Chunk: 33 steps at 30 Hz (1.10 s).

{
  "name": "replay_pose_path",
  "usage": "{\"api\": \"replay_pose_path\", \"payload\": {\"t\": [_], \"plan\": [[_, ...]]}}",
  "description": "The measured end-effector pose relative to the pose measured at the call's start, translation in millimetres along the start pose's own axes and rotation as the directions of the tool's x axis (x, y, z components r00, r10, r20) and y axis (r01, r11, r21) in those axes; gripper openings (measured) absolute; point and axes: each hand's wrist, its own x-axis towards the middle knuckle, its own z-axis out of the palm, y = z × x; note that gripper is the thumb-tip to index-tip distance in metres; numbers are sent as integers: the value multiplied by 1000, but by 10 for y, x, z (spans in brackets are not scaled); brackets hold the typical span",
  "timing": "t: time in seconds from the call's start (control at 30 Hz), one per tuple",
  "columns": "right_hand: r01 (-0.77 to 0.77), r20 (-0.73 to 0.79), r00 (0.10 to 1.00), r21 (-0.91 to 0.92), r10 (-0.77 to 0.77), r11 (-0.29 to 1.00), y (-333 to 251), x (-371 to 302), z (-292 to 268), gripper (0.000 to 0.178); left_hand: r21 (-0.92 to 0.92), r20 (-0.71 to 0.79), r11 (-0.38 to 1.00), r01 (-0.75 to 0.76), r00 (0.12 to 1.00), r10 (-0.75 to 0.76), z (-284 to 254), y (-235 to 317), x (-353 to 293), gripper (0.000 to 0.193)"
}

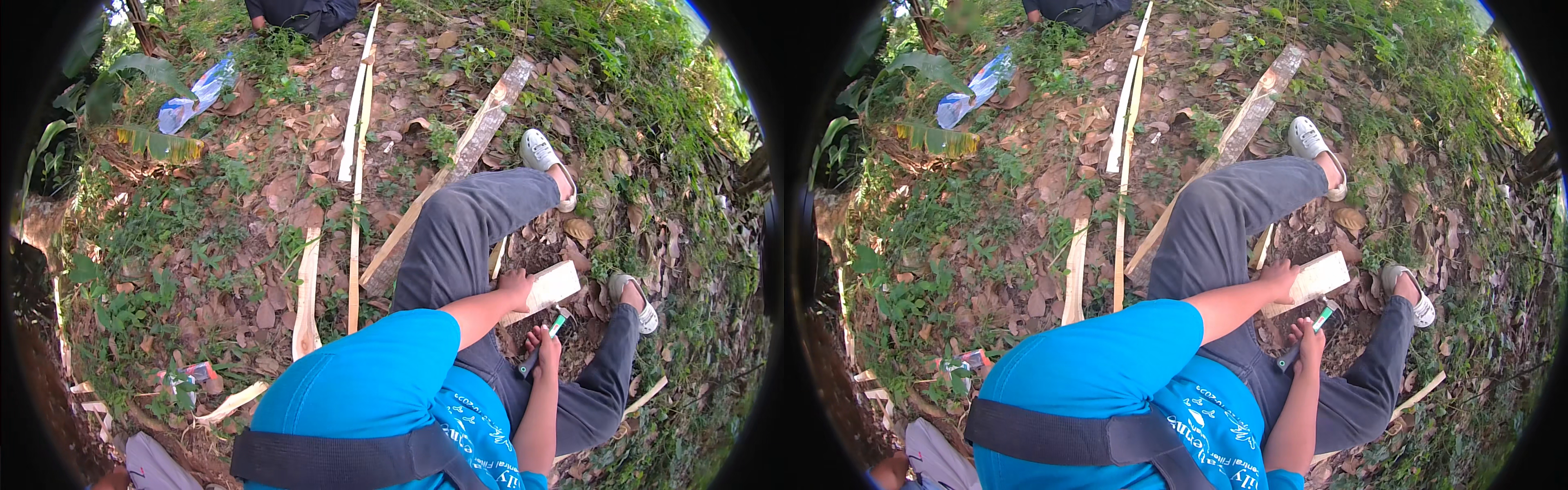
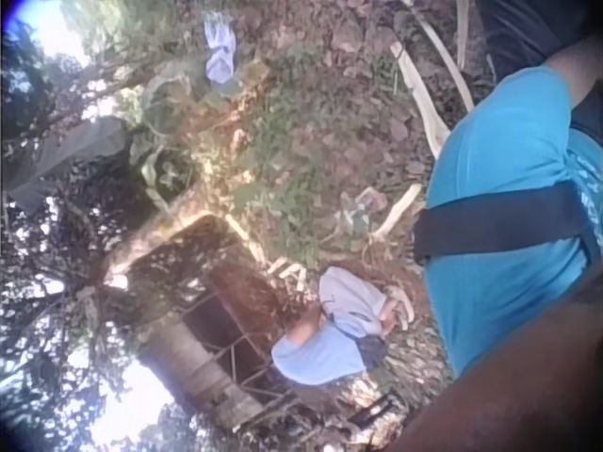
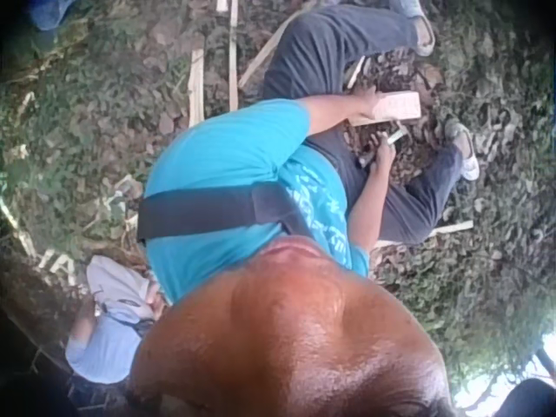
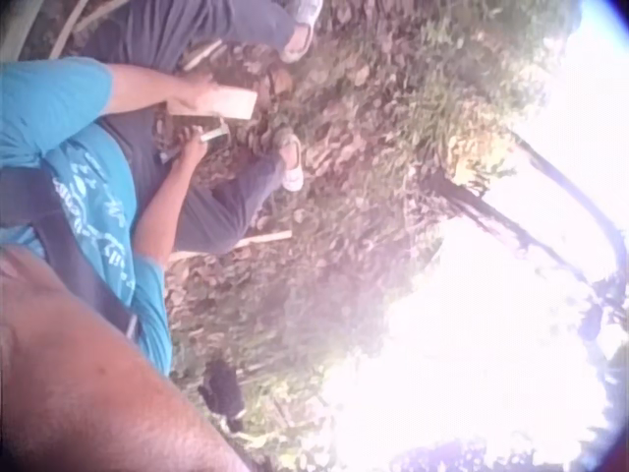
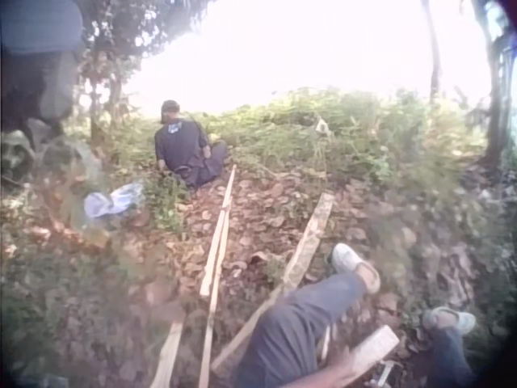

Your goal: The person sits on the ground and uses a small hammer to chip away at a rectangular block of wood. They repeatedly strike the wood to shape it, occasionally pausing to inspect the surface or reposition the block. The task involves manual shaping of the wood using percussive force.

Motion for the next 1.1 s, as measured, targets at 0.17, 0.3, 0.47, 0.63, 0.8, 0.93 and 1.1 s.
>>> {"api": "replay_pose_path", "payload": {"t": [0.17,0.3,0.47,0.63,0.8,0.93,1.1], "plan": [[-6,6,1000,-14,6,1000,19,20,-46,24,207,222,969,136,958,-182,-56,64,-263,151],[-6,30,1000,44,5,999,74,79,-106,23,261,226,949,179,944,-240,68,31,-217,158],[13,-54,998,65,-9,998,27,53,-162,18,236,171,966,105,974,-148,45,205,-183,150],[17,23,1000,51,-18,999,57,53,-74,18,104,1,992,68,998,-68,-16,200,-306,138],[36,24,999,31,-37,999,70,79,-138,18,81,-161,996,-30,986,43,-59,269,-235,128],[29,3,1000,59,-29,998,29,16,-106,18,76,-74,997,-26,997,31,-38,216,-139,122],[-2,36,999,73,-1,997,1,102,-148,23,16,8,1000,5,1000,-5,-466,181,-45,96]]}}
